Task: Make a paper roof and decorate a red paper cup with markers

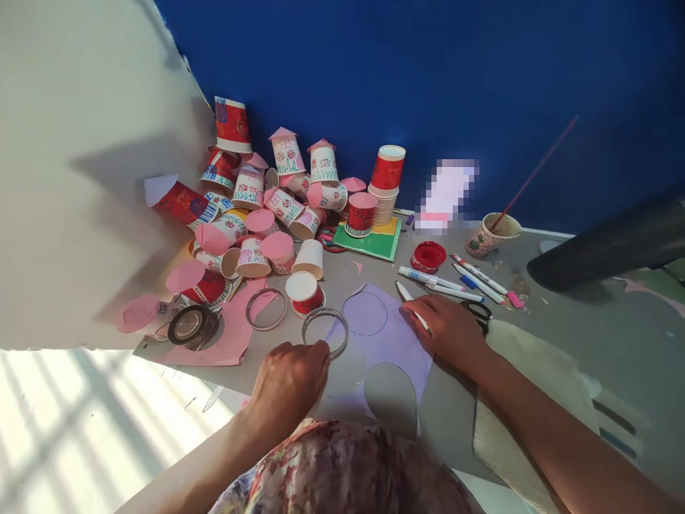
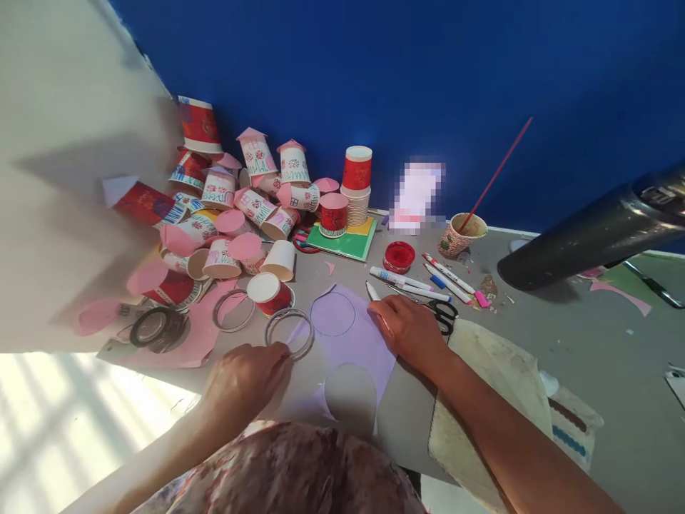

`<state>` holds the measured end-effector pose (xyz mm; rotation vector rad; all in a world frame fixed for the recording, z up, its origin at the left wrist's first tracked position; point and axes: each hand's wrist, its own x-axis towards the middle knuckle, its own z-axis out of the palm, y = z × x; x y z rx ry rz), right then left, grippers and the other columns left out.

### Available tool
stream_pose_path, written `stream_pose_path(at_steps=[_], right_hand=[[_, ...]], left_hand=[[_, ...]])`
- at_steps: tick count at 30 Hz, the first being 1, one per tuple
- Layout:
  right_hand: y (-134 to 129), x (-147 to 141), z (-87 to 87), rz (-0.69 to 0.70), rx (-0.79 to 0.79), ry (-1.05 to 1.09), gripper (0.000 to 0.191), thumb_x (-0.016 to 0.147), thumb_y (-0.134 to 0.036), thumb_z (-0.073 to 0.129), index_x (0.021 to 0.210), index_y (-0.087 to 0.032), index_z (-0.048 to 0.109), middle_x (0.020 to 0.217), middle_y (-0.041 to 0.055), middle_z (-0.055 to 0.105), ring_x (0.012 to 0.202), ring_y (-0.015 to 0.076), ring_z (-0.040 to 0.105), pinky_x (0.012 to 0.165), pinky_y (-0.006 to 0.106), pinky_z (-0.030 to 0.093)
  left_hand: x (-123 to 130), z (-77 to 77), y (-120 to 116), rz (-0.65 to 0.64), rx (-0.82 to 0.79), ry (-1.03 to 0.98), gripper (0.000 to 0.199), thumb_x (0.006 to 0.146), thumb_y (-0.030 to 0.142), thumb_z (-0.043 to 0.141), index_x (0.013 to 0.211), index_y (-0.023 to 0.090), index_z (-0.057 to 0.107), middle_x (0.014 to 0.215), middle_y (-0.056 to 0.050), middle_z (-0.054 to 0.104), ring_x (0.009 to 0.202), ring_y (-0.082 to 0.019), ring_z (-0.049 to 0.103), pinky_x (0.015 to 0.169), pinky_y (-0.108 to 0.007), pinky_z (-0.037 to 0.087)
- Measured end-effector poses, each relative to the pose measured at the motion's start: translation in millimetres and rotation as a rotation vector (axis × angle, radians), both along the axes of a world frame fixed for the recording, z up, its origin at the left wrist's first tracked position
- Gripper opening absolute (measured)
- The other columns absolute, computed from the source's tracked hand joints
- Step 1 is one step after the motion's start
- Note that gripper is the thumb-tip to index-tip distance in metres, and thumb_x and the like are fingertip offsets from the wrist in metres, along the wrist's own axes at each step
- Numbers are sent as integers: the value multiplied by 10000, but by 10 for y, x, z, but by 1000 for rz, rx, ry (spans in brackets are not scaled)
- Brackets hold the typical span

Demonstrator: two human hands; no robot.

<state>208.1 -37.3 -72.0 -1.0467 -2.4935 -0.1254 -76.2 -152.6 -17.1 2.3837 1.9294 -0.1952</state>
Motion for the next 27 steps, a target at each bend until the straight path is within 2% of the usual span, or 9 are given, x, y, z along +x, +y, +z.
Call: stream_pose_path(at_steps=[4,8,12,14,15,18,22,24,27], right_hand=[[17,34,24,14,0,54,182,999,-175,550,1013,-199,729,878,50,764,799,204,710,683,304,487],[18,125,93,-2,32,140,178,996,-171,551,1054,-198,717,948,68,771,861,208,723,733,299,512],[10,200,170,27,69,257,136,972,-145,589,1043,-198,693,928,71,765,841,209,728,720,298,536],[16,235,206,25,98,297,150,963,-118,588,1047,-207,674,924,66,761,841,208,726,736,302,548],[23,255,222,15,121,316,163,957,-104,588,1051,-212,666,917,63,760,841,210,724,743,308,552],[62,314,251,-39,190,376,203,932,-77,597,1061,-226,649,898,54,762,833,220,721,742,328,555],[109,348,257,-100,224,430,195,930,-96,598,1053,-237,649,895,53,766,850,236,725,755,353,565],[111,342,268,-106,206,471,192,938,-112,589,1062,-246,650,922,49,769,876,233,728,796,363,570],[97,334,302,-126,133,553,198,934,-143,592,1079,-266,648,957,34,765,899,224,724,848,375,565]], left_hand=[[-104,2,-72,86,-61,11,222,980,214,497,918,201,710,611,-47,706,606,-256,694,544,-307,342],[-65,-51,-83,109,64,-336,184,976,251,502,1033,203,670,703,-22,716,625,-208,684,569,-292,431],[67,-60,125,92,289,-633,413,953,283,560,1358,205,533,1183,-108,716,1023,-232,708,886,-353,549],[143,-42,311,62,286,-701,565,926,298,601,1459,187,449,1404,-158,620,1198,-271,651,1027,-424,513],[176,-26,411,67,259,-740,616,906,307,625,1477,176,433,1432,-169,603,1230,-285,636,1045,-443,507],[250,43,683,184,57,-870,659,860,319,677,1471,186,466,1243,-129,715,1076,-271,702,905,-410,567],[326,129,913,167,-344,-1124,201,875,338,653,975,173,711,856,-53,779,755,-194,719,715,-311,560],[362,150,966,161,-389,-1173,184,856,338,671,803,167,713,803,-55,778,713,-174,698,687,-287,543],[363,170,956,192,-347,-1188,205,853,338,672,753,169,731,764,-51,772,688,-158,668,673,-268,524]])
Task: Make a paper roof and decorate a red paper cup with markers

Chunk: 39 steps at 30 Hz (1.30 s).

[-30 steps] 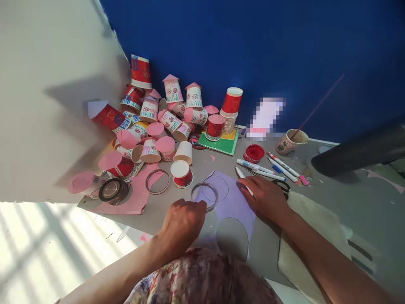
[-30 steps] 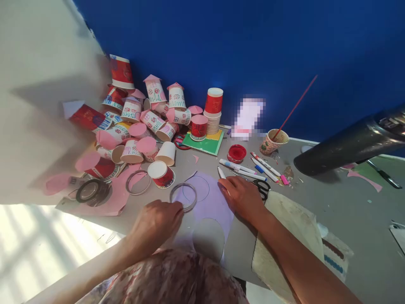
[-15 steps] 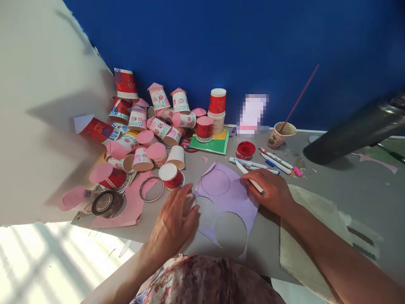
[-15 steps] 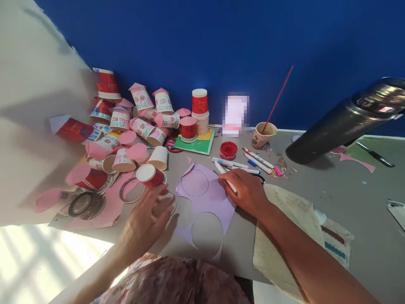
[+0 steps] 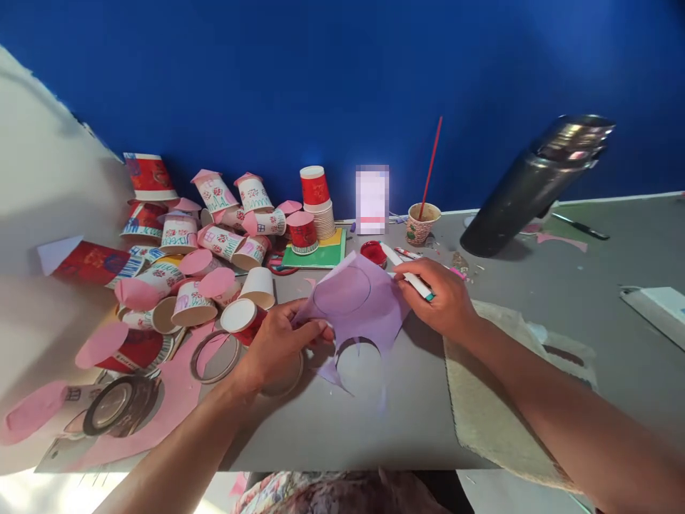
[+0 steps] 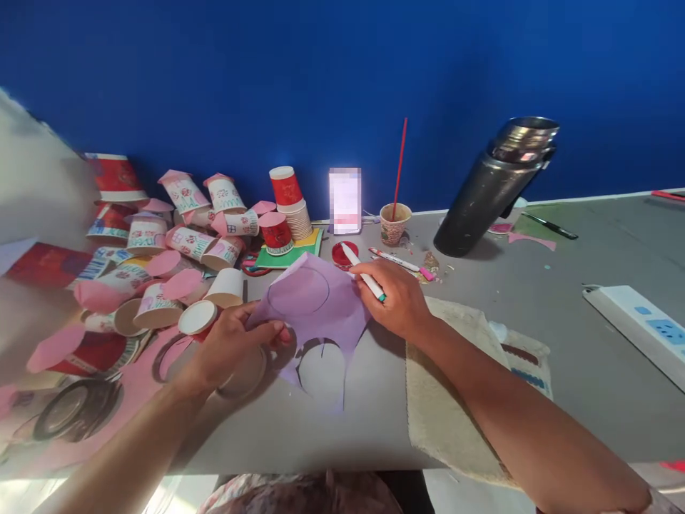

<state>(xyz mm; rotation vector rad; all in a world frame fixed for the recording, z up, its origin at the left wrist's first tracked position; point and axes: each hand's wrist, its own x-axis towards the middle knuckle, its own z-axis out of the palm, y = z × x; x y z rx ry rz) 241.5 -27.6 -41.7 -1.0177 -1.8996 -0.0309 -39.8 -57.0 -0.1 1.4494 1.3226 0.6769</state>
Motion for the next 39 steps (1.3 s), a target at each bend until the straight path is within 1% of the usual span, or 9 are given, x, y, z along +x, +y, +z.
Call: stream_pose_path(at_steps=[4,10,15,19,22,25,32,36,39], right_hand=[[4,37,6,110,-143,18,221,957,-313,601,1165,-255,646,1056,63,745,893,218,698,735,338,556],[-1,-23,-155,216,-263,-298,219,996,-295,547,1090,-229,733,1029,83,758,974,223,695,818,336,528],[-36,-113,-151,147,-324,-450,136,931,-333,673,992,-282,784,1026,47,765,932,195,699,709,273,479],[49,124,18,-152,-390,-459,210,975,-267,578,867,-216,750,895,81,758,858,216,691,661,285,415],[139,386,101,-227,-510,-507,128,800,-246,754,689,-222,695,723,39,720,650,195,643,565,281,328],[193,529,93,-200,-627,-511,140,696,-238,810,646,-245,680,655,-8,697,564,166,594,531,271,287],[182,568,150,-56,-769,-324,111,714,-250,747,633,-239,671,600,-8,673,544,167,573,483,273,299],[166,590,241,93,-829,-124,278,930,-425,557,927,-220,744,795,41,782,544,146,611,491,272,423],[125,482,265,247,-905,295,433,862,-523,676,1113,-175,735,974,117,788,647,158,644,530,277,470]], left_hand=[[-234,76,-191,6,38,11,305,900,366,638,680,177,733,687,-32,732,661,-147,638,680,-255,504],[-759,317,-565,303,81,-128,182,842,300,731,683,211,720,683,19,699,710,-155,624,682,-245,521],[-778,403,-597,456,-4,-301,49,768,201,754,751,244,770,777,22,751,771,-175,643,696,-264,552],[-698,372,-439,379,-71,-464,50,724,235,790,763,222,762,774,-1,734,738,-180,641,675,-298,579],[-646,386,-279,261,-107,-493,90,725,257,784,795,209,755,761,-15,728,690,-167,631,637,-285,572],[-570,439,-123,155,-135,-493,82,739,261,763,775,194,732,711,-9,708,637,-150,626,617,-281,572],[-344,495,39,23,-234,-453,232,659,286,823,658,155,631,547,10,618,461,-100,574,436,-190,470],[-320,491,35,-52,-279,-388,234,689,300,802,660,151,624,525,11,598,428,-80,546,404,-160,422],[-300,478,33,-59,-294,-391,224,701,289,785,660,162,605,533,15,592,434,-74,529,403,-159,410]])
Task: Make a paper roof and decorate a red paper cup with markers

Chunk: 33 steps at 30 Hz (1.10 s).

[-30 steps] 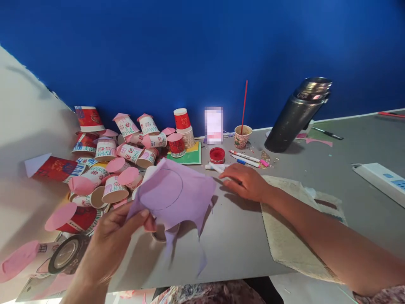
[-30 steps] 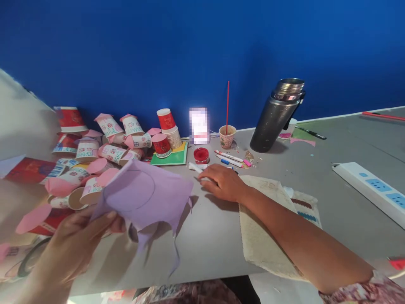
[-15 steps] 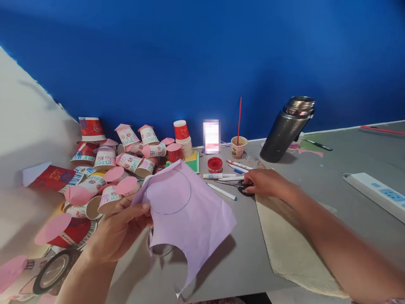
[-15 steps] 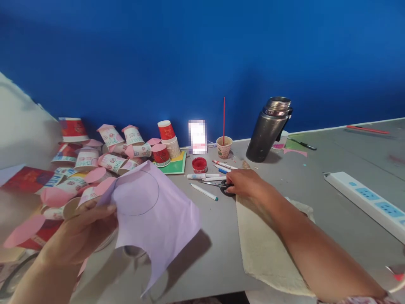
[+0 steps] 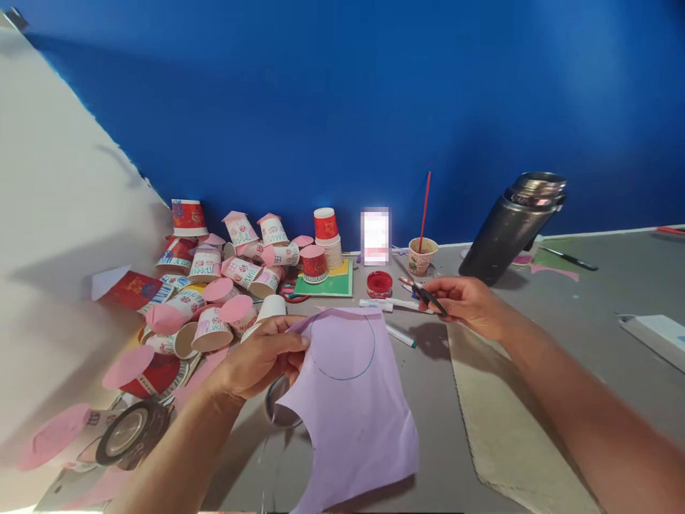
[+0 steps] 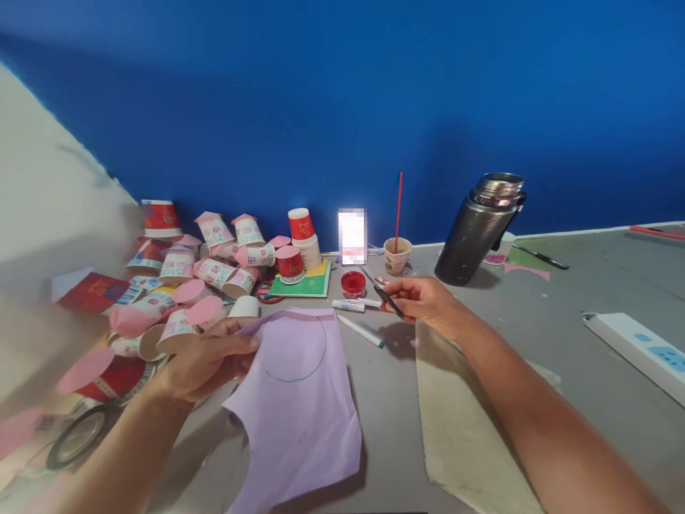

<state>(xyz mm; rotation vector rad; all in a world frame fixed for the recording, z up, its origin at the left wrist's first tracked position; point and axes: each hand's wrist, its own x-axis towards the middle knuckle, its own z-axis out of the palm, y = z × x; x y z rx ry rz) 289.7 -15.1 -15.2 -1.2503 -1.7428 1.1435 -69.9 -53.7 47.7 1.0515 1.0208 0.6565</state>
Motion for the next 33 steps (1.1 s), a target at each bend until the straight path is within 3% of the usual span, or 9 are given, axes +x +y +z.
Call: stream_pose_path(at_steps=[2,4,7,12,18,20,24,27,33], right_hand=[[-54,-136,9,44,-90,219,523,704,-490,830,1115,-178,745,1040,121,767,709,166,647,561,278,486],[-122,-282,24,86,-120,262,487,631,-417,867,1048,-193,755,1029,95,751,715,163,640,561,272,489],[-219,-440,47,-18,-72,278,350,609,-292,853,929,-212,733,944,54,746,702,163,648,575,273,517],[-311,-527,2,17,-18,382,452,634,-326,886,1032,-226,696,1115,91,754,999,257,718,744,339,600],[-339,-631,-20,-193,20,268,338,612,-352,895,821,-206,673,803,16,730,684,162,664,655,298,556],[-335,-644,13,-224,-11,279,312,584,-338,888,765,-206,671,732,0,706,614,142,621,588,275,519],[-324,-644,33,-229,-98,272,245,590,-291,849,763,-211,694,620,-35,642,542,119,545,502,242,425],[-322,-666,7,-213,-160,322,269,560,-303,855,758,-209,698,609,-44,615,539,111,505,494,240,386],[-316,-711,-23,-235,-210,374,237,573,-318,843,739,-216,708,595,-51,573,560,109,467,504,236,339]], left_hand=[[29,-21,1,-1,-31,-16,220,701,289,775,657,171,594,534,15,585,440,-80,528,413,-172,422],[67,-52,2,-2,-68,-38,204,694,289,765,662,176,598,537,11,587,451,-89,537,421,-182,431],[128,-107,-4,-5,-91,-57,178,678,282,755,678,170,616,536,3,597,452,-94,552,414,-178,432],[237,-200,-11,-105,-120,-8,188,680,292,763,719,156,639,510,6,605,402,-92,543,389,-175,456],[335,-303,6,-258,-111,62,219,716,330,730,667,163,597,546,-21,639,424,-117,582,401,-196,456],[350,-264,6,-303,-37,154,204,754,348,715,731,166,627,576,-6,637,462,-129,598,438,-217,470],[401,-82,-1,-321,334,408,181,827,323,673,931,182,721,802,-15,713,695,-154,657,637,-249,520],[466,-7,10,-304,518,547,212,873,325,615,907,183,768,859,-25,732,770,-164,637,665,-244,479],[506,-119,81,-72,470,508,235,828,389,682,865,183,790,835,-26,722,732,-154,602,631,-246,452]])
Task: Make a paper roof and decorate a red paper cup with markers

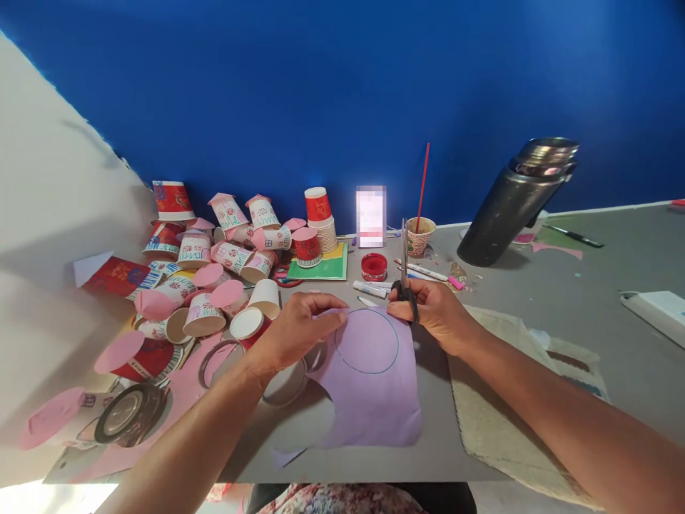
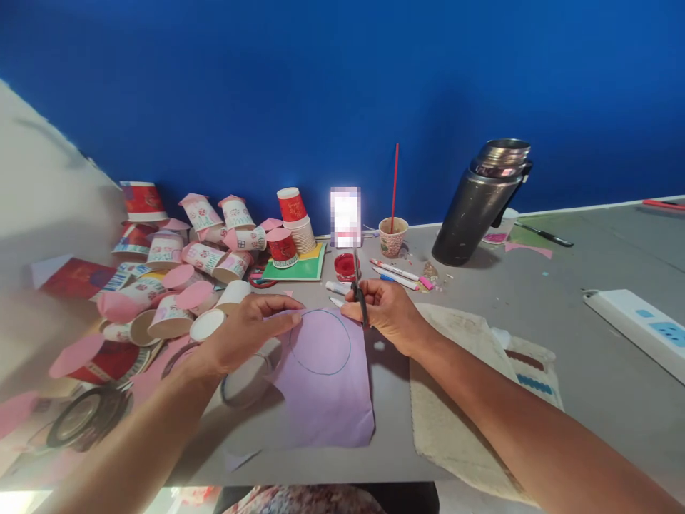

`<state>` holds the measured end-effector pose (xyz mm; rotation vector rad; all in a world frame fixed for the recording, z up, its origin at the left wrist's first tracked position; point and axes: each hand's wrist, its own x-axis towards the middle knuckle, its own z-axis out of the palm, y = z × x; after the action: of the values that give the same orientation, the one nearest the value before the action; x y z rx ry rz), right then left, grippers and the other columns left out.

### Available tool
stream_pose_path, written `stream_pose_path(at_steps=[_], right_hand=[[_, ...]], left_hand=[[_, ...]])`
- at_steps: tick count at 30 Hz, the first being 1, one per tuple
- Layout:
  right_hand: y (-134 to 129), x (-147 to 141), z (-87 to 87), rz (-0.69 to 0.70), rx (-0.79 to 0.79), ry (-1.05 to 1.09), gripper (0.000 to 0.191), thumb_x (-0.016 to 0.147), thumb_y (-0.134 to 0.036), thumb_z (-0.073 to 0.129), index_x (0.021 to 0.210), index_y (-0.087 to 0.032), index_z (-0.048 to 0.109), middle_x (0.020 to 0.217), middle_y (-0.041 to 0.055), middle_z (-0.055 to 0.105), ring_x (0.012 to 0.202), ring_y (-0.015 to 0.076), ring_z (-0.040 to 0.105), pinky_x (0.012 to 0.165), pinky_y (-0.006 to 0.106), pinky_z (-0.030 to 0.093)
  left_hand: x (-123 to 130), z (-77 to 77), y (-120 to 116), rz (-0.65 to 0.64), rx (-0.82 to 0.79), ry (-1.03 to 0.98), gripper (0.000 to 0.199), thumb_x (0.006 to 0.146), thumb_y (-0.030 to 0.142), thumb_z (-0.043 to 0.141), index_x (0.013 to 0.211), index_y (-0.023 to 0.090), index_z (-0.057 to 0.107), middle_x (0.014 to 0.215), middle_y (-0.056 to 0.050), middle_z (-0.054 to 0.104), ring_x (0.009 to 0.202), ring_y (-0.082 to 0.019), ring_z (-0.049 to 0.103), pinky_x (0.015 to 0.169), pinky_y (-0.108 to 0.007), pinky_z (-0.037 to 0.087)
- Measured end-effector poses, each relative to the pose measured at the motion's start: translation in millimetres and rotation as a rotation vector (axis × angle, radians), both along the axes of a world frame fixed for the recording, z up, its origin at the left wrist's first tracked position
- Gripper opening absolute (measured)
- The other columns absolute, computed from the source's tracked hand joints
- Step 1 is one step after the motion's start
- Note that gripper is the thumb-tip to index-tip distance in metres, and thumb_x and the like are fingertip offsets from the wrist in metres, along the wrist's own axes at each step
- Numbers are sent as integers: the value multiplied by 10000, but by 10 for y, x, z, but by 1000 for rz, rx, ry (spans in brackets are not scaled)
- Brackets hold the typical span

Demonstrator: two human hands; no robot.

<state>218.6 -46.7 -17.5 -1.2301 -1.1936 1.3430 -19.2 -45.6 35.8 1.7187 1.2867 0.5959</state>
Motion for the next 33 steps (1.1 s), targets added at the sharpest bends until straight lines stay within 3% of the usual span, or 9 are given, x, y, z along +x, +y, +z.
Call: stream_pose_path(at_steps=[3,8,15,20,23,26,29,33], right_hand=[[0,0,-8,11,-6,-4,224,584,-321,837,732,-220,704,584,-52,570,559,113,481,507,237,356],[-35,-22,-5,25,-23,-7,231,578,-302,839,737,-216,695,593,-49,599,539,111,508,498,234,393],[-58,-69,12,50,-79,49,322,525,-311,879,744,-202,670,582,-59,606,501,103,527,477,228,407],[-17,-1,-1,192,-73,-29,386,649,-502,836,796,-191,661,644,-30,640,470,94,513,493,246,376],[36,137,-20,303,-9,-170,444,767,-613,732,875,-186,671,818,28,697,579,109,522,537,255,370],[96,284,-61,441,22,-244,477,810,-653,701,897,-188,639,855,53,668,730,166,560,601,274,376],[137,366,-104,569,-18,-251,576,768,-743,703,903,-188,626,849,56,649,760,182,542,636,284,377],[135,354,-137,666,-92,-245,697,642,-825,752,896,-187,629,805,35,626,708,166,502,624,278,356]], left_hand=[[-59,42,30,-20,-67,-65,262,807,406,721,936,194,804,889,-40,745,777,-164,627,671,-253,480],[-90,169,39,-148,-76,20,217,834,380,688,890,211,812,840,-30,738,775,-157,616,667,-244,459],[58,-49,38,-140,-152,-57,236,800,377,706,724,156,741,627,14,564,603,-98,441,542,-231,309],[5,-105,72,3,-229,-214,255,726,367,729,625,143,661,569,26,506,537,-75,399,492,-217,271],[-84,-111,105,124,-231,-279,246,695,366,740,620,157,634,528,38,480,481,-68,369,440,-219,218],[-162,-113,142,253,-283,-391,267,661,386,757,616,181,593,474,68,412,418,-62,313,407,-224,174],[-198,-96,175,338,-311,-494,273,609,366,791,623,179,592,490,67,440,426,-61,355,418,-210,212],[-200,-84,198,353,-298,-549,265,582,350,802,625,166,616,509,56,477,457,-61,397,436,-196,233]])
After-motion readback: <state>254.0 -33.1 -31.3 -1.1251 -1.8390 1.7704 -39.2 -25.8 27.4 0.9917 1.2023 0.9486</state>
